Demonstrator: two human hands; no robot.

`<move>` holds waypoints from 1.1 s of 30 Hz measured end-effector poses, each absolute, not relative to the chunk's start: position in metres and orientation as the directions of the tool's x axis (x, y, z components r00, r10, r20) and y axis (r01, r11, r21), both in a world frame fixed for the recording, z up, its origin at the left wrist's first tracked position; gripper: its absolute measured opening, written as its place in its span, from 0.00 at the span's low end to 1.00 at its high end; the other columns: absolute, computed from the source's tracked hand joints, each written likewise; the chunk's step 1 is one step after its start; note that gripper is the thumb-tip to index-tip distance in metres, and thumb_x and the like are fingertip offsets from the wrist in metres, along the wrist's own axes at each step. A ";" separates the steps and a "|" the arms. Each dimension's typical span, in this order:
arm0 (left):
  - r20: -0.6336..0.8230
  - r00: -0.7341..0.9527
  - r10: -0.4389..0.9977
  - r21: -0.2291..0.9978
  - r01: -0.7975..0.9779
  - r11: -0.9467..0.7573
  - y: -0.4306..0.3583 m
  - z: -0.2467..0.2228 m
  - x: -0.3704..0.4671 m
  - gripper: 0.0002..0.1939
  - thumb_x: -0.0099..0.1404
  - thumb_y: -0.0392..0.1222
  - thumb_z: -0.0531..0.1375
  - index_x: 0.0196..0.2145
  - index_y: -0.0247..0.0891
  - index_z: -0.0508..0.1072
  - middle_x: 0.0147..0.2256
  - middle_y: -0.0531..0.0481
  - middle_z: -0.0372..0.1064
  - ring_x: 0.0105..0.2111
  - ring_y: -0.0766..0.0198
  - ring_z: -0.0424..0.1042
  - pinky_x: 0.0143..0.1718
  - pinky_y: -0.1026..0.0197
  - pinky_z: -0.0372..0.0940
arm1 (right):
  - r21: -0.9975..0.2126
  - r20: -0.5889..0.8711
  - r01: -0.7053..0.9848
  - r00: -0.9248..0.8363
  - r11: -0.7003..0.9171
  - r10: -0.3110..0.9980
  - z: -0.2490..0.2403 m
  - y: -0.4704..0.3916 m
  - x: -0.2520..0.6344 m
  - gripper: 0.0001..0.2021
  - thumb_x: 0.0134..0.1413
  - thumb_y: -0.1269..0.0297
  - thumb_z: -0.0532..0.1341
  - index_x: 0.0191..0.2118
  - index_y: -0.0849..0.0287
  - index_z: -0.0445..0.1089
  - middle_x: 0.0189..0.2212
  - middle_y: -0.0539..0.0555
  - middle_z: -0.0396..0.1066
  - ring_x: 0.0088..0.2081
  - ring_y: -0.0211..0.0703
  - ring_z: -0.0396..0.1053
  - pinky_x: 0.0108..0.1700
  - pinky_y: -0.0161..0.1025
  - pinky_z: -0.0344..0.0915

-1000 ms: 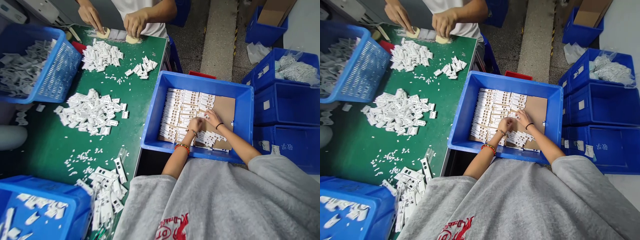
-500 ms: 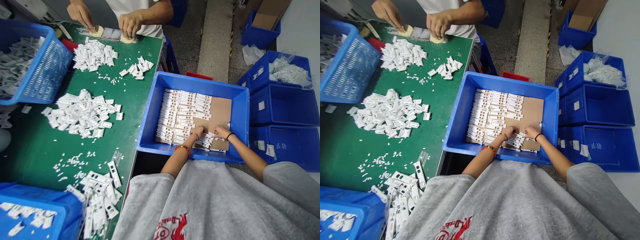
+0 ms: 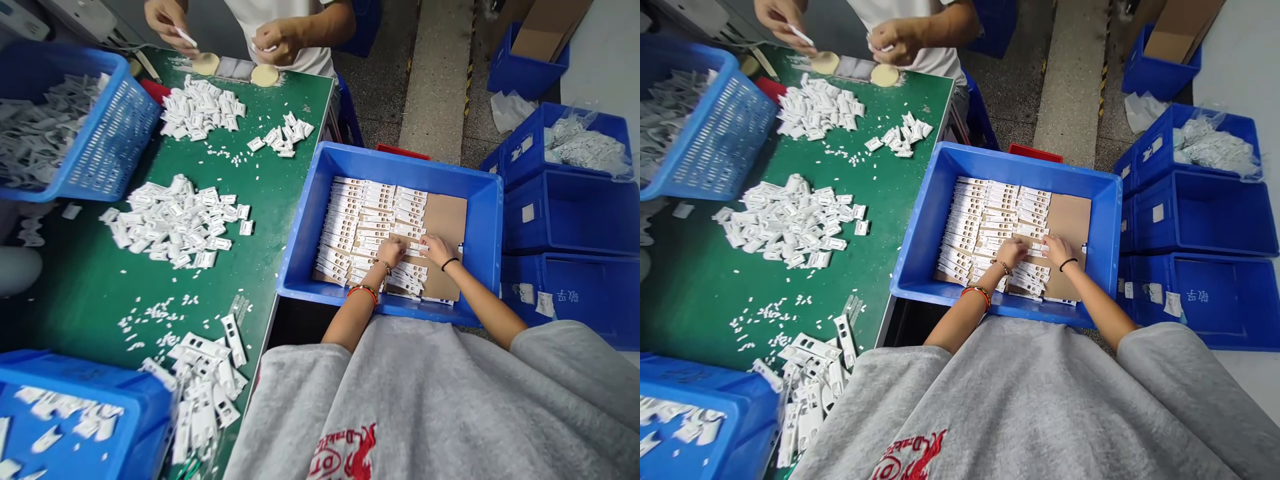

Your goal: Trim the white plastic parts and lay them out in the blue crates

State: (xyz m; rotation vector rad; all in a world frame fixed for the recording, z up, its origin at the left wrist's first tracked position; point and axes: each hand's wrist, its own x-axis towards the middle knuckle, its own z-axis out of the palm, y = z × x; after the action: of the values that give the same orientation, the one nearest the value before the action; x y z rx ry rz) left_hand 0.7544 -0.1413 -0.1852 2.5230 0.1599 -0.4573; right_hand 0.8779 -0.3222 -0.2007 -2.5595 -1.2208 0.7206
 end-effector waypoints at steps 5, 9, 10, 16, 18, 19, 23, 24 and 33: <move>-0.325 0.942 0.078 0.447 0.226 -0.866 -0.145 -0.188 0.754 0.13 0.70 0.45 0.60 0.48 0.35 0.73 0.51 0.44 0.70 0.53 0.54 0.69 0.56 0.44 0.65 | -0.415 -0.253 0.674 0.560 -0.611 0.789 -0.204 -0.315 0.868 0.15 0.65 0.57 0.60 0.52 0.58 0.69 0.51 0.57 0.70 0.48 0.46 0.71 0.49 0.49 0.72; -0.320 0.943 0.089 0.424 0.226 -0.877 -0.148 -0.192 0.754 0.12 0.70 0.45 0.60 0.47 0.35 0.73 0.50 0.44 0.70 0.52 0.55 0.69 0.55 0.44 0.65 | -0.450 -0.219 0.682 0.542 -0.577 0.811 -0.207 -0.322 0.872 0.15 0.65 0.57 0.61 0.52 0.59 0.69 0.51 0.57 0.70 0.48 0.46 0.71 0.49 0.49 0.72; -0.318 0.944 0.092 0.421 0.227 -0.878 -0.148 -0.193 0.754 0.12 0.70 0.45 0.60 0.47 0.35 0.73 0.50 0.44 0.70 0.52 0.55 0.69 0.55 0.45 0.65 | -0.460 -0.214 0.682 0.536 -0.568 0.816 -0.208 -0.324 0.873 0.15 0.65 0.57 0.61 0.52 0.59 0.69 0.51 0.57 0.70 0.47 0.46 0.71 0.49 0.49 0.72; -0.318 0.942 0.104 0.418 0.238 -0.877 -0.150 -0.188 0.756 0.13 0.70 0.45 0.60 0.48 0.35 0.72 0.49 0.44 0.70 0.51 0.55 0.70 0.54 0.45 0.66 | -0.516 -0.199 0.664 0.522 -0.542 0.829 -0.215 -0.331 0.878 0.15 0.65 0.57 0.61 0.52 0.59 0.69 0.51 0.57 0.70 0.47 0.46 0.71 0.49 0.49 0.72; -0.321 0.940 0.112 0.417 0.246 -0.875 -0.151 -0.185 0.756 0.14 0.70 0.45 0.60 0.50 0.35 0.71 0.51 0.43 0.69 0.52 0.54 0.69 0.54 0.45 0.66 | -0.534 -0.198 0.656 0.516 -0.534 0.833 -0.214 -0.330 0.878 0.15 0.65 0.57 0.61 0.52 0.59 0.69 0.51 0.57 0.70 0.48 0.46 0.71 0.49 0.50 0.72; -0.326 0.939 0.113 0.418 0.250 -0.873 -0.152 -0.184 0.757 0.14 0.70 0.45 0.60 0.50 0.35 0.71 0.51 0.43 0.69 0.52 0.54 0.70 0.54 0.45 0.66 | -0.544 -0.198 0.651 0.513 -0.529 0.835 -0.213 -0.330 0.878 0.15 0.65 0.57 0.61 0.52 0.60 0.69 0.51 0.57 0.70 0.48 0.46 0.71 0.49 0.50 0.71; -0.364 0.927 0.095 0.436 0.260 -0.862 -0.152 -0.182 0.758 0.14 0.71 0.45 0.59 0.50 0.36 0.72 0.51 0.43 0.70 0.50 0.56 0.71 0.53 0.46 0.68 | -0.575 -0.204 0.630 0.508 -0.522 0.837 -0.209 -0.329 0.878 0.15 0.65 0.57 0.61 0.52 0.59 0.69 0.51 0.57 0.70 0.48 0.46 0.71 0.49 0.50 0.71; -0.375 0.923 0.090 0.441 0.264 -0.858 -0.152 -0.181 0.758 0.14 0.71 0.45 0.59 0.50 0.36 0.72 0.51 0.43 0.70 0.50 0.56 0.71 0.53 0.46 0.68 | -0.581 -0.209 0.623 0.509 -0.524 0.835 -0.209 -0.329 0.877 0.15 0.65 0.57 0.61 0.52 0.59 0.69 0.51 0.57 0.70 0.48 0.46 0.71 0.49 0.50 0.72; -0.459 0.887 0.043 0.468 0.283 -0.838 -0.150 -0.177 0.754 0.15 0.70 0.45 0.60 0.51 0.36 0.71 0.52 0.43 0.69 0.49 0.56 0.71 0.51 0.47 0.70 | -0.576 -0.253 0.601 0.514 -0.555 0.819 -0.216 -0.325 0.872 0.15 0.65 0.58 0.61 0.52 0.59 0.69 0.50 0.57 0.71 0.46 0.45 0.72 0.48 0.48 0.72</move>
State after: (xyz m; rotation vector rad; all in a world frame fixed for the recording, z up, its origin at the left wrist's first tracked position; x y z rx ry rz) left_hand 0.7544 -0.1497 -0.1772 2.5119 0.2350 -0.5950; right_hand 0.8724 -0.3252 -0.2161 -2.3412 -1.1679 0.7111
